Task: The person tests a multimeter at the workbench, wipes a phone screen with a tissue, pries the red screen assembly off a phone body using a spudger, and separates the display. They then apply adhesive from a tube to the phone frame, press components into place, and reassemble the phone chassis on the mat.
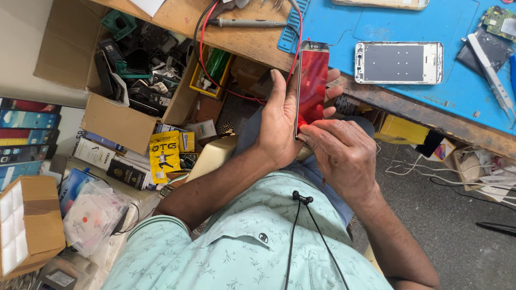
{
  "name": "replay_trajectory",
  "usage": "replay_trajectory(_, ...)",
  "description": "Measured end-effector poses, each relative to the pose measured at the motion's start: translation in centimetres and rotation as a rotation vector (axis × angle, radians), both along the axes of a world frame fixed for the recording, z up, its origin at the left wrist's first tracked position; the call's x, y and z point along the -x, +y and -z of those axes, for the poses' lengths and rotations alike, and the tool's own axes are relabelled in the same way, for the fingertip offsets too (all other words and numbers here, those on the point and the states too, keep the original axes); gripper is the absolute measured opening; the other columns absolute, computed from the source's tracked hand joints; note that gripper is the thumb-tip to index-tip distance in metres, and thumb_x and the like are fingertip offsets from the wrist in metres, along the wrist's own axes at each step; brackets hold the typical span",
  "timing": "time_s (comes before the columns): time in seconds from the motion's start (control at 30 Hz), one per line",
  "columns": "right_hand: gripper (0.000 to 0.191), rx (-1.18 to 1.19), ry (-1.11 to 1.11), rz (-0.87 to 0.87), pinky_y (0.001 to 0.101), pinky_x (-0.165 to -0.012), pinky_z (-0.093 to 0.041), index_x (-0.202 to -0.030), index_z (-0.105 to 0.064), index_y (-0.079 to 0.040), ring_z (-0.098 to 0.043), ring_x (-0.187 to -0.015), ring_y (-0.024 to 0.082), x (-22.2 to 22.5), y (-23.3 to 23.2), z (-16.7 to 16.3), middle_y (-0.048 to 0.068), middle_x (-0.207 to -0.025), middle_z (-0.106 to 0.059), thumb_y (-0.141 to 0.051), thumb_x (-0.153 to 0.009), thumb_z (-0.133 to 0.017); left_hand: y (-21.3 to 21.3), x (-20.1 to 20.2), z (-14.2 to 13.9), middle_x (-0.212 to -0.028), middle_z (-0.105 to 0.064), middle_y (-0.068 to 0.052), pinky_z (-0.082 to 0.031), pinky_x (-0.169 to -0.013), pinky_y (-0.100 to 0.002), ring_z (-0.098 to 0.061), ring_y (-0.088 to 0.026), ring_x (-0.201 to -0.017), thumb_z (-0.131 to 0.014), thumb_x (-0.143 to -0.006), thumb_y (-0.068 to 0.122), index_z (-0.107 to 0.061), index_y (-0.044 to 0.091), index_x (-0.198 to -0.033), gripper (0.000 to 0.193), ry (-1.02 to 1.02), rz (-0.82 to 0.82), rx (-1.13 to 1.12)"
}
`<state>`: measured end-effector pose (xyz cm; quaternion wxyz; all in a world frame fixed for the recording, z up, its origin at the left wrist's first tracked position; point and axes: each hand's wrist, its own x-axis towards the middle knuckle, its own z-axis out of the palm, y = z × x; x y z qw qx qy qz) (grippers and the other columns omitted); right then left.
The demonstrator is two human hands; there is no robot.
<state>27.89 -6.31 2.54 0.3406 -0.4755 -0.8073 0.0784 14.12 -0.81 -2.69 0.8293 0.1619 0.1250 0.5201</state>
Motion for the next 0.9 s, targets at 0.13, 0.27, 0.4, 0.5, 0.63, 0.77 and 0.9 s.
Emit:
replay_trajectory(0.13, 0.021, 0.001, 0.008, -0.007, 0.0356, -0.073, -0.054, -0.107, -0.078, -0.010, -0.068, -0.084, 0.022, -0.1, 0.1, 0.0, 0.005, -0.102, -0.073, -0.011, -0.088, -0.084, 0.1, -0.4, -0.1, -0.150, -0.055, -0.012, -0.054, -0.101, -0.035, -0.058, -0.022, -0.130, -0.018, -0.109, 0.069, -0.037, 0.011, -0.161, 0.080, 0.056, -0.040, 0.047)
replay_trajectory(0.27, 0.020, 0.011, 0.032, -0.014, 0.0351, -0.074, -0.055, -0.108, -0.078, -0.010, -0.069, -0.086, 0.022, -0.2, 0.2, 0.2, 0.006, -0.103, -0.073, -0.011, -0.089, -0.083, 0.3, -0.6, 0.0, -0.148, -0.056, -0.012, -0.054, -0.099, -0.034, -0.058, -0.020, -0.127, -0.018, -0.109, 0.069, -0.039, 0.014, -0.161, 0.079, 0.088, -0.054, 0.048)
replay_trajectory(0.4, 0.019, 0.010, 0.043, -0.009, 0.0359, -0.075, -0.056, -0.107, -0.078, -0.009, -0.070, -0.087, 0.023, -0.2, 0.2, 0.5, 0.007, -0.102, -0.073, -0.010, -0.089, -0.083, 0.3, -0.6, 0.5, -0.146, -0.057, -0.010, -0.055, -0.098, -0.034, -0.059, -0.020, -0.126, -0.018, -0.108, 0.070, -0.041, 0.014, -0.159, 0.079, 0.122, -0.058, 0.039)
replay_trajectory(0.5, 0.020, 0.025, 0.058, -0.013, 0.0375, -0.077, -0.057, -0.108, -0.078, -0.008, -0.070, -0.090, 0.025, -0.2, -0.1, 0.6, 0.008, -0.104, -0.073, -0.006, -0.088, -0.080, 0.0, -0.7, 0.5, -0.142, -0.059, -0.010, -0.054, -0.096, -0.034, -0.060, -0.020, -0.123, -0.018, -0.108, 0.069, -0.044, 0.013, -0.157, 0.078, 0.152, -0.083, 0.045)
replay_trajectory(0.63, 0.024, 0.020, 0.070, -0.032, 0.0396, -0.077, -0.057, -0.105, -0.077, -0.006, -0.069, -0.089, 0.028, -0.5, 0.2, 0.1, 0.010, -0.102, -0.072, -0.002, -0.081, -0.075, 0.3, -1.0, -0.6, -0.136, -0.061, -0.008, -0.054, -0.093, -0.036, -0.061, -0.021, -0.120, -0.019, -0.105, 0.068, -0.047, 0.011, -0.151, 0.079, 0.188, -0.084, 0.064)
replay_trajectory(0.77, 0.022, 0.005, 0.069, -0.058, 0.0383, -0.076, -0.057, -0.106, -0.076, -0.006, -0.070, -0.087, 0.027, -0.6, 0.4, -0.4, 0.009, -0.103, -0.073, -0.004, -0.083, -0.075, 0.1, -0.9, -1.7, -0.137, -0.061, -0.008, -0.053, -0.094, -0.036, -0.061, -0.021, -0.120, -0.019, -0.104, 0.068, -0.048, 0.010, -0.149, 0.079, 0.177, -0.082, 0.103)
replay_trajectory(0.9, 0.021, 0.024, 0.076, -0.058, 0.0387, -0.077, -0.056, -0.104, -0.076, -0.006, -0.070, -0.089, 0.028, -0.7, 0.1, -0.3, 0.009, -0.103, -0.073, -0.004, -0.084, -0.076, -0.1, -1.0, -1.5, -0.137, -0.062, -0.009, -0.053, -0.094, -0.037, -0.061, -0.022, -0.121, -0.019, -0.104, 0.068, -0.048, 0.011, -0.149, 0.078, 0.225, -0.097, 0.078)
